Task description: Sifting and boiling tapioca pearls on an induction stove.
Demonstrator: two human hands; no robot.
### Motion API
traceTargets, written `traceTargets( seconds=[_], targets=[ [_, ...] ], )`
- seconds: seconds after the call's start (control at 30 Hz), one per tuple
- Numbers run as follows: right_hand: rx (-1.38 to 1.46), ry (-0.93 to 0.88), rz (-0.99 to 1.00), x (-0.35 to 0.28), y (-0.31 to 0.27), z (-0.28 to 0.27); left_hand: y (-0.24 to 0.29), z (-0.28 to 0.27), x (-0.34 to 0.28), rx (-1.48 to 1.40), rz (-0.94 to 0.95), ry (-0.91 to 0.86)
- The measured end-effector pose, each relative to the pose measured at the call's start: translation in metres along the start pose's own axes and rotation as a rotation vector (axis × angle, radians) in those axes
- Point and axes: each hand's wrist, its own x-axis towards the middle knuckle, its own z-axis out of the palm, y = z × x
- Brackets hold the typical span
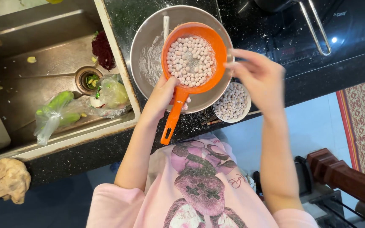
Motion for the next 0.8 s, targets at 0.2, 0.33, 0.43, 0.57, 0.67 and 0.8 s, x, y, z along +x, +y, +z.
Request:
traceTargets(
  seconds=[0.2,0.33,0.43,0.57,0.67,0.8],
  targets=[
    [-0.360,-0.047,0.159,-0.066,0.033,-0.013,0.008,0.001,-0.001,0.011,-0.033,-0.014],
    [-0.688,-0.086,0.121,-0.078,0.056,0.008,0.002,0.001,0.006,0.023,-0.055,-0.029],
    [-0.758,-0.021,-0.048,-0.078,0.064,0.015,0.000,0.003,0.010,0.049,-0.049,-0.027],
    [-0.750,0.017,-0.022,-0.079,0.078,0.013,-0.006,0.007,0.015,0.042,-0.095,-0.035],
    [-0.751,0.002,-0.005,-0.076,0.084,0.012,-0.006,0.010,0.015,0.053,-0.107,-0.039],
    [-0.733,-0.014,-0.075,-0.072,0.078,0.009,-0.003,0.012,0.012,0.068,-0.119,-0.052]
  ],
)
